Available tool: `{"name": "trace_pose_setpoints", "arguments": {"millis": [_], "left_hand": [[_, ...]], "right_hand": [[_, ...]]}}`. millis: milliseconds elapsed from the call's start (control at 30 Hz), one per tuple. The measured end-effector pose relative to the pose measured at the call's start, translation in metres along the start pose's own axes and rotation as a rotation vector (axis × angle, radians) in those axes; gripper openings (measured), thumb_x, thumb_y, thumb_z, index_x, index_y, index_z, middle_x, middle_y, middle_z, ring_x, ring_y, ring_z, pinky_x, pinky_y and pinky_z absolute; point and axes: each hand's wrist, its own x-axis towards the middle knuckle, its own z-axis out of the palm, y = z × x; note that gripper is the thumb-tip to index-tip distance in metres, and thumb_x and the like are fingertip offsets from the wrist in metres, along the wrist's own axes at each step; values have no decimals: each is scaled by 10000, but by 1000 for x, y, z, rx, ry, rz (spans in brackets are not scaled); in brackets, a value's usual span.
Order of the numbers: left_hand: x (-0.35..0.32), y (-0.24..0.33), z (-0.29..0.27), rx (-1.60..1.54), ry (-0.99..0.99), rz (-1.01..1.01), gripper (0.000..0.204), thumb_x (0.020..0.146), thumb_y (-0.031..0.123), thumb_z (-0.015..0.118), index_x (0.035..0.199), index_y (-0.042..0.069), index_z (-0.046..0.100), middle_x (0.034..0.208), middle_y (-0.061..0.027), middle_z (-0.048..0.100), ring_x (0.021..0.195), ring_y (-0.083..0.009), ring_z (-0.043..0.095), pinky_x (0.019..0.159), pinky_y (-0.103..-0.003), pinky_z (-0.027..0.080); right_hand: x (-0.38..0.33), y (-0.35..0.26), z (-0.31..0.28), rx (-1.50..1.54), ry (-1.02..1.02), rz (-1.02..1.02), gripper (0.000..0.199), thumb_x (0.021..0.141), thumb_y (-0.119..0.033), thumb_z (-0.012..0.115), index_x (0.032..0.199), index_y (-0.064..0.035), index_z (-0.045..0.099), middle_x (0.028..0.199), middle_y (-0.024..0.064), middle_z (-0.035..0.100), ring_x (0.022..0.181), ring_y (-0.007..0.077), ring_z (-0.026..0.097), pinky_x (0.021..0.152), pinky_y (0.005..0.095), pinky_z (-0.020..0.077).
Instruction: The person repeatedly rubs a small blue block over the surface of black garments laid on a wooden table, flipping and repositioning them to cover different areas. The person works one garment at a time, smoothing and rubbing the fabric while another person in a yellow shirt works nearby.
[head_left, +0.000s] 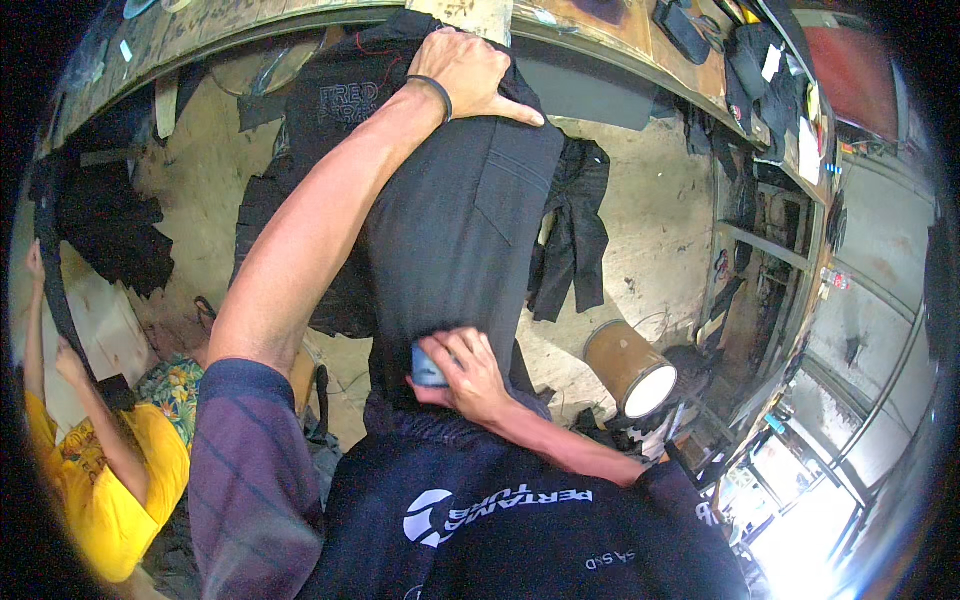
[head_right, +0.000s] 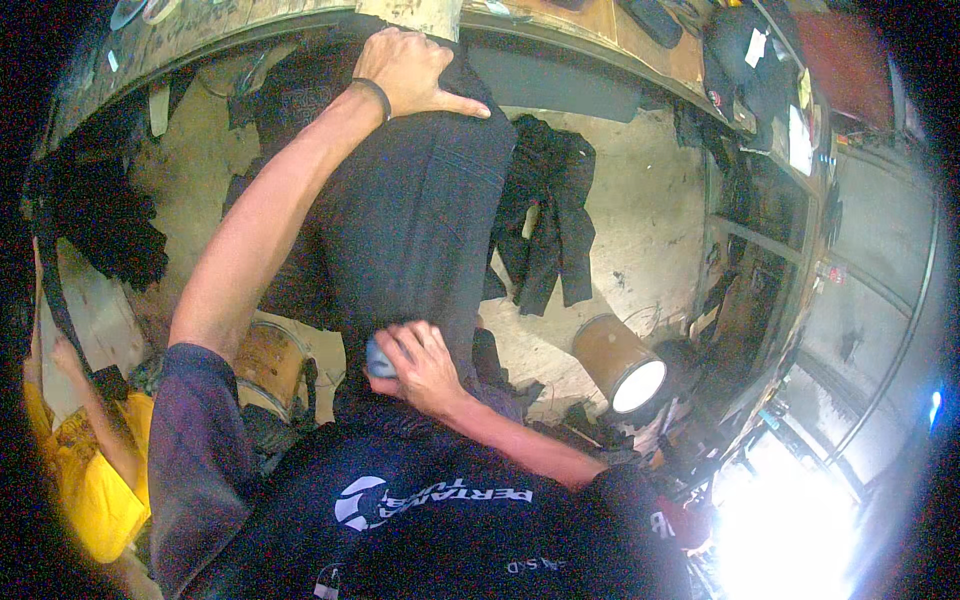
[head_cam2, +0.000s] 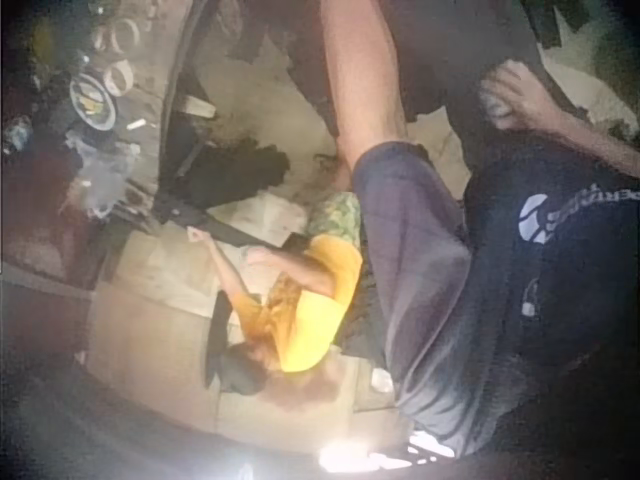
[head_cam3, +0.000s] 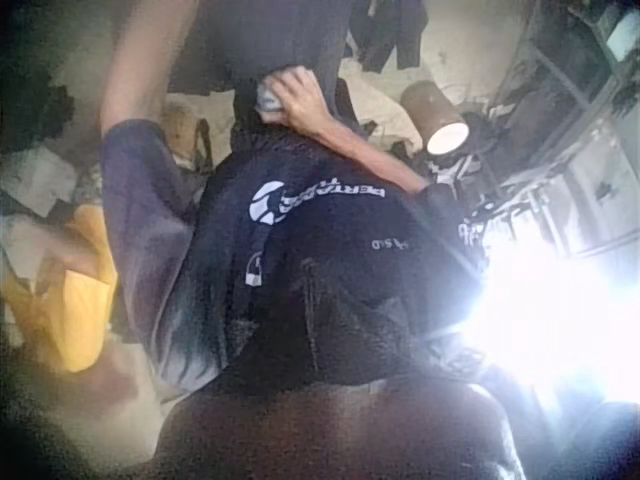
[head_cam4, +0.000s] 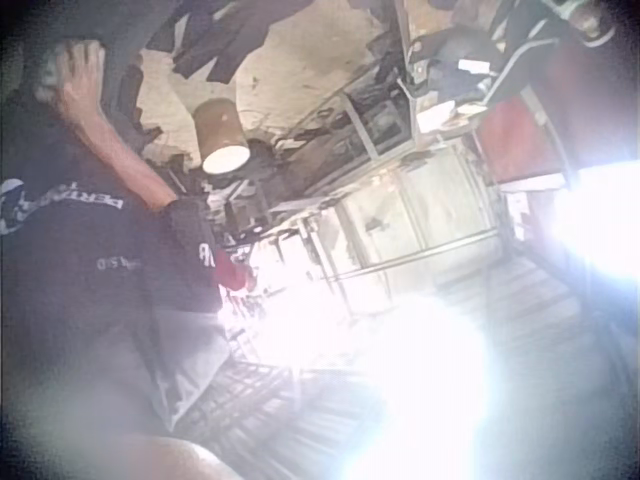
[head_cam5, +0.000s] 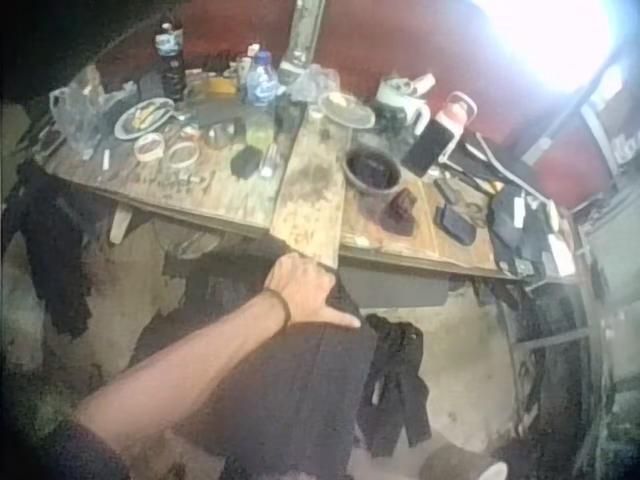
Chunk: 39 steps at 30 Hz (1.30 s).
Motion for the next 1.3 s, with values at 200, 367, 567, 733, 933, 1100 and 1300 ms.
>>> {"name": "trace_pose_setpoints", "arguments": {"millis": [200,367,567,733,933,1100,1300], "left_hand": [[4,9,0,100,-237,-89,980,740,989,558,975,80,839,949,-187,794,909,-341,780,829,-489,607],[-11,10,-49,189,-180,-118,1134,698,1074,471,933,16,807,846,-202,760,811,-352,754,708,-464,582],[-91,-4,-102,297,275,-147,656,822,731,741,1094,138,801,1039,-131,772,1033,-341,739,919,-516,573],[-78,25,-6,4,110,-159,1167,776,918,625,1697,255,353,1790,-175,205,1673,-332,117,1293,-725,3],[-47,7,31,30,141,-251,1294,689,1012,589,1713,270,317,1798,-186,164,1676,-345,99,1286,-725,-34],[-43,16,29,13,173,-270,1248,711,983,615,1716,313,300,1802,-180,153,1674,-358,99,1287,-723,-26],[-34,17,31,16,106,-338,1269,693,953,672,1721,315,289,1804,-180,146,1675,-370,82,1291,-711,-24]], "right_hand": [[-22,-6,1,-192,219,120,641,658,-300,961,1191,-49,705,1137,142,680,1037,355,621,901,474,498],[-81,-39,19,88,160,26,588,680,-350,971,1140,-69,737,1093,108,690,1014,314,651,884,443,520],[-103,-56,27,-103,24,-35,551,794,-422,906,1164,-68,703,1133,92,671,1054,300,627,890,432,512],[-46,-30,4,12,-88,-222,508,778,-423,872,1103,-61,725,1044,113,669,1064,337,627,923,464,520],[98,29,-36,-291,256,-169,445,751,-363,861,1026,-52,703,1000,153,644,963,363,592,837,502,486],[52,31,-5,-224,217,-171,507,683,-285,911,1098,-67,718,1106,121,680,1021,334,606,875,488,486],[51,35,-35,-204,69,-224,466,651,-338,937,996,-89,748,994,116,671,986,340,618,884,483,498]]}}
